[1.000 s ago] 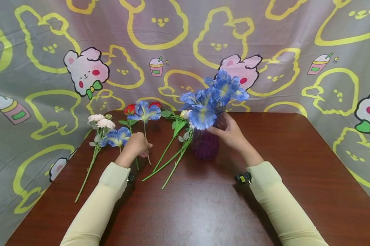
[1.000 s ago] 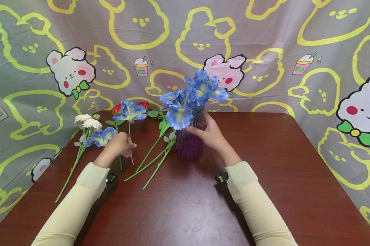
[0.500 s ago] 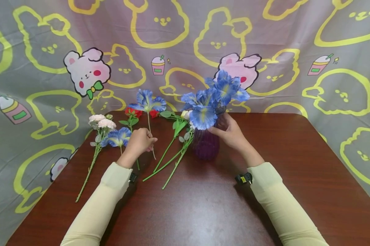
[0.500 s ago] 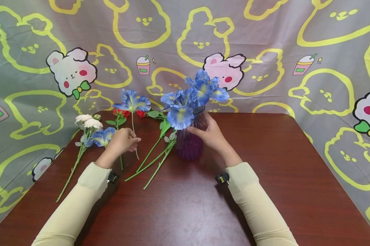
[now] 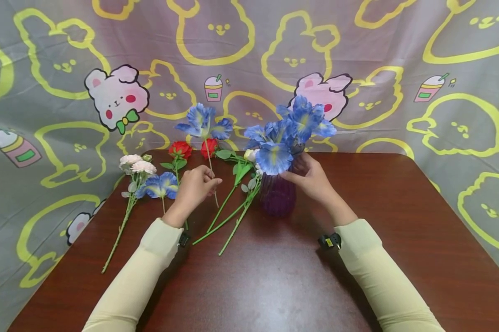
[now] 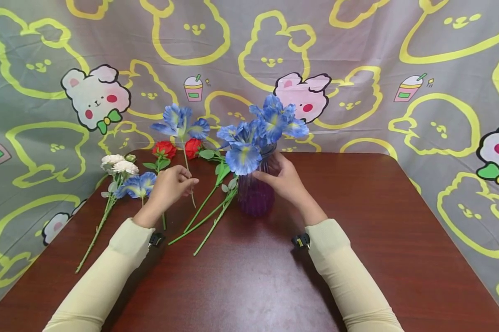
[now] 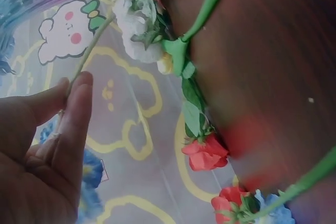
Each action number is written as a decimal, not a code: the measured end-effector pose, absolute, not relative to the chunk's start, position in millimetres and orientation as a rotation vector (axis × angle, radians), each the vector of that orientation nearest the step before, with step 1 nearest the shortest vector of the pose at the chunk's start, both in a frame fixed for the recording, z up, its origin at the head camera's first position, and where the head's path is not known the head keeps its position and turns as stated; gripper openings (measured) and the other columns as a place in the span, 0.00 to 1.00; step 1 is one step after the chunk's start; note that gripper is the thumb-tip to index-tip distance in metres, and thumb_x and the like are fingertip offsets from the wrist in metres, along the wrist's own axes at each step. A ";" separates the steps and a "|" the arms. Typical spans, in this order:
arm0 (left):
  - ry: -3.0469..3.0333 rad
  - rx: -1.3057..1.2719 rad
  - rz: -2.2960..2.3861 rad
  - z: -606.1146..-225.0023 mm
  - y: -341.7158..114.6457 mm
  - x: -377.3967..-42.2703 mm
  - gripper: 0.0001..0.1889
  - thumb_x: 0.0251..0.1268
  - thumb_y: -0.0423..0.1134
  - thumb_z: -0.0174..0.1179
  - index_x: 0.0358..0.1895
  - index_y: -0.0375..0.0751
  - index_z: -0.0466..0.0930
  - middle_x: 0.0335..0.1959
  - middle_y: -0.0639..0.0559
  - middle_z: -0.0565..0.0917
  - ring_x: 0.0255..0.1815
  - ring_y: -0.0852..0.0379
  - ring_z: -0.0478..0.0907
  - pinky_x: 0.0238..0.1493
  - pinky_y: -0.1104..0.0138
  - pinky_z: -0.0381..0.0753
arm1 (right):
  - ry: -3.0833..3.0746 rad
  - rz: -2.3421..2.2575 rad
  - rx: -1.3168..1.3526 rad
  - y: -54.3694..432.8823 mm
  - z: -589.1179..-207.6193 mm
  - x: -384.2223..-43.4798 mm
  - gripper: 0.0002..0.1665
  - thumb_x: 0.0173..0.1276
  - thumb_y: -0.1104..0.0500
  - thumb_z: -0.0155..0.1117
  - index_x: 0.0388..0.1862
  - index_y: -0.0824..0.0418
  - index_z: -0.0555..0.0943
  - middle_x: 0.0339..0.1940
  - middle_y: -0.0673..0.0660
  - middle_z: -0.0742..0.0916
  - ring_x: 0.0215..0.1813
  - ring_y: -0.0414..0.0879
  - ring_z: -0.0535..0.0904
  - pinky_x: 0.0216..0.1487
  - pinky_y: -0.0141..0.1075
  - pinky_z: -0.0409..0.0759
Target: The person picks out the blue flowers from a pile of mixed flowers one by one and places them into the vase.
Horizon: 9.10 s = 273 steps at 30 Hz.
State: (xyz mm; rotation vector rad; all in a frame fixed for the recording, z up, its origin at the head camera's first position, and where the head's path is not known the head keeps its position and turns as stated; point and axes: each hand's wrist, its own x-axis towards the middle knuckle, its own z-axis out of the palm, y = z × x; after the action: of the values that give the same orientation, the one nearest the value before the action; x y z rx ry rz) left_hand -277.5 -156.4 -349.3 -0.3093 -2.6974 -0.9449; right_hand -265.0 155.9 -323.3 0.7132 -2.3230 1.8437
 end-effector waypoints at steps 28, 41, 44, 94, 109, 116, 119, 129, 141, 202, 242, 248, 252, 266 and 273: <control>-2.234 -0.674 -0.858 -326.5 -119.2 -262.5 0.12 0.57 0.36 0.71 0.36 0.35 0.76 0.25 0.47 0.85 0.23 0.55 0.82 0.26 0.63 0.79 | -2.076 1.518 0.433 164.5 -293.8 -233.6 0.13 0.61 0.69 0.70 0.45 0.74 0.82 0.42 0.67 0.87 0.41 0.37 0.84 0.45 0.28 0.80; -2.104 -0.848 -0.765 -317.4 -101.8 -245.3 0.14 0.56 0.35 0.71 0.38 0.35 0.74 0.25 0.46 0.84 0.23 0.54 0.83 0.23 0.63 0.79 | -1.887 1.456 0.584 157.9 -277.2 -214.0 0.13 0.59 0.68 0.73 0.44 0.68 0.85 0.40 0.60 0.88 0.40 0.39 0.85 0.43 0.30 0.81; -2.076 -0.911 -0.743 -318.0 -97.2 -242.7 0.15 0.55 0.34 0.72 0.39 0.35 0.74 0.25 0.46 0.84 0.23 0.55 0.82 0.22 0.64 0.79 | -1.881 1.485 0.652 152.2 -271.7 -207.5 0.14 0.59 0.68 0.72 0.45 0.67 0.85 0.41 0.59 0.88 0.42 0.43 0.85 0.45 0.32 0.82; -2.005 -1.273 -0.697 -329.1 -56.1 -230.3 0.13 0.53 0.37 0.73 0.34 0.38 0.77 0.24 0.53 0.82 0.22 0.63 0.79 0.25 0.72 0.76 | -1.919 1.882 0.821 134.2 -266.2 -205.0 0.07 0.66 0.74 0.61 0.40 0.78 0.83 0.37 0.63 0.88 0.39 0.49 0.87 0.39 0.41 0.84; -2.019 -1.238 -0.683 -334.8 -63.5 -241.0 0.13 0.53 0.37 0.73 0.34 0.34 0.80 0.27 0.50 0.84 0.27 0.60 0.83 0.28 0.71 0.80 | -1.880 1.850 0.731 157.0 -252.1 -206.5 0.10 0.67 0.68 0.63 0.41 0.77 0.83 0.35 0.60 0.88 0.39 0.49 0.86 0.43 0.39 0.83; -2.043 -1.178 -0.712 -338.1 -69.0 -252.5 0.14 0.53 0.37 0.73 0.36 0.34 0.80 0.28 0.48 0.84 0.28 0.59 0.83 0.29 0.69 0.80 | -1.753 1.948 0.700 171.0 -240.8 -205.9 0.09 0.65 0.71 0.65 0.40 0.79 0.82 0.34 0.61 0.88 0.37 0.49 0.86 0.44 0.37 0.83; -2.055 -1.155 -0.729 -341.4 -71.3 -256.3 0.15 0.53 0.38 0.74 0.37 0.33 0.80 0.28 0.47 0.84 0.29 0.58 0.82 0.30 0.68 0.81 | -1.697 1.994 0.686 176.1 -237.7 -205.6 0.09 0.64 0.72 0.64 0.41 0.81 0.81 0.34 0.62 0.88 0.37 0.49 0.87 0.44 0.37 0.83; -2.114 -1.054 -0.754 -348.6 -72.1 -266.3 0.20 0.47 0.38 0.77 0.39 0.35 0.77 0.32 0.47 0.82 0.30 0.55 0.77 0.32 0.65 0.78 | -1.526 2.030 0.624 194.5 -227.1 -209.0 0.06 0.62 0.76 0.65 0.38 0.80 0.82 0.32 0.63 0.88 0.35 0.50 0.86 0.40 0.36 0.83; -2.247 -0.924 -0.862 -354.2 -65.0 -272.9 0.27 0.47 0.46 0.77 0.43 0.33 0.74 0.35 0.48 0.78 0.32 0.54 0.75 0.34 0.65 0.76 | -1.312 2.061 0.495 206.4 -213.9 -211.0 0.14 0.56 0.75 0.70 0.40 0.83 0.79 0.32 0.67 0.87 0.33 0.53 0.86 0.40 0.40 0.83; -2.438 -0.851 -1.027 -360.3 -47.8 -278.8 0.45 0.49 0.48 0.76 0.67 0.34 0.62 0.56 0.40 0.78 0.54 0.49 0.77 0.54 0.59 0.76 | -1.049 2.160 0.281 185.0 -231.8 -237.3 0.15 0.56 0.71 0.73 0.40 0.77 0.80 0.34 0.68 0.87 0.37 0.55 0.86 0.44 0.43 0.83; -2.440 -0.842 -1.013 -360.8 -48.6 -279.0 0.43 0.48 0.48 0.76 0.65 0.34 0.64 0.59 0.39 0.77 0.58 0.48 0.76 0.56 0.58 0.76 | -1.723 1.885 0.187 159.9 -279.9 -269.4 0.16 0.67 0.62 0.66 0.40 0.77 0.82 0.31 0.56 0.88 0.36 0.44 0.86 0.44 0.40 0.83; -2.447 -0.837 -1.014 -360.6 -48.7 -279.2 0.42 0.48 0.48 0.76 0.64 0.34 0.65 0.57 0.40 0.79 0.55 0.50 0.77 0.54 0.59 0.77 | -1.779 1.867 0.153 160.3 -280.4 -274.1 0.17 0.68 0.60 0.66 0.41 0.76 0.83 0.31 0.58 0.88 0.34 0.42 0.86 0.43 0.41 0.83; -2.444 -0.842 -1.021 -360.7 -48.6 -279.8 0.42 0.49 0.48 0.76 0.64 0.34 0.65 0.56 0.40 0.79 0.54 0.51 0.77 0.54 0.59 0.77 | -1.831 1.842 0.141 160.1 -280.2 -276.5 0.20 0.69 0.57 0.64 0.44 0.77 0.82 0.29 0.52 0.87 0.34 0.41 0.85 0.44 0.42 0.83; -2.430 -0.843 -1.001 -360.6 -48.4 -278.8 0.41 0.48 0.48 0.77 0.62 0.32 0.67 0.50 0.40 0.81 0.49 0.51 0.78 0.50 0.58 0.77 | -1.933 1.960 0.068 161.0 -280.2 -284.6 0.21 0.70 0.54 0.63 0.42 0.75 0.82 0.27 0.50 0.85 0.33 0.41 0.85 0.39 0.34 0.84; -2.419 -0.856 -1.009 -360.8 -48.0 -279.3 0.42 0.48 0.47 0.77 0.64 0.32 0.66 0.54 0.40 0.80 0.53 0.50 0.78 0.53 0.58 0.77 | -1.969 1.994 0.069 161.2 -281.1 -285.8 0.23 0.72 0.57 0.60 0.50 0.78 0.79 0.32 0.53 0.85 0.35 0.39 0.84 0.41 0.35 0.83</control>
State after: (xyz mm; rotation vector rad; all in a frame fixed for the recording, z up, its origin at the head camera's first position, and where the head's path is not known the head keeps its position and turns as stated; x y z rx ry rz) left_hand -279.3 -48.0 -360.8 -0.8564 -2.4186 -1.0085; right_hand -285.8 161.2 -281.1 0.0693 -1.9689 1.9940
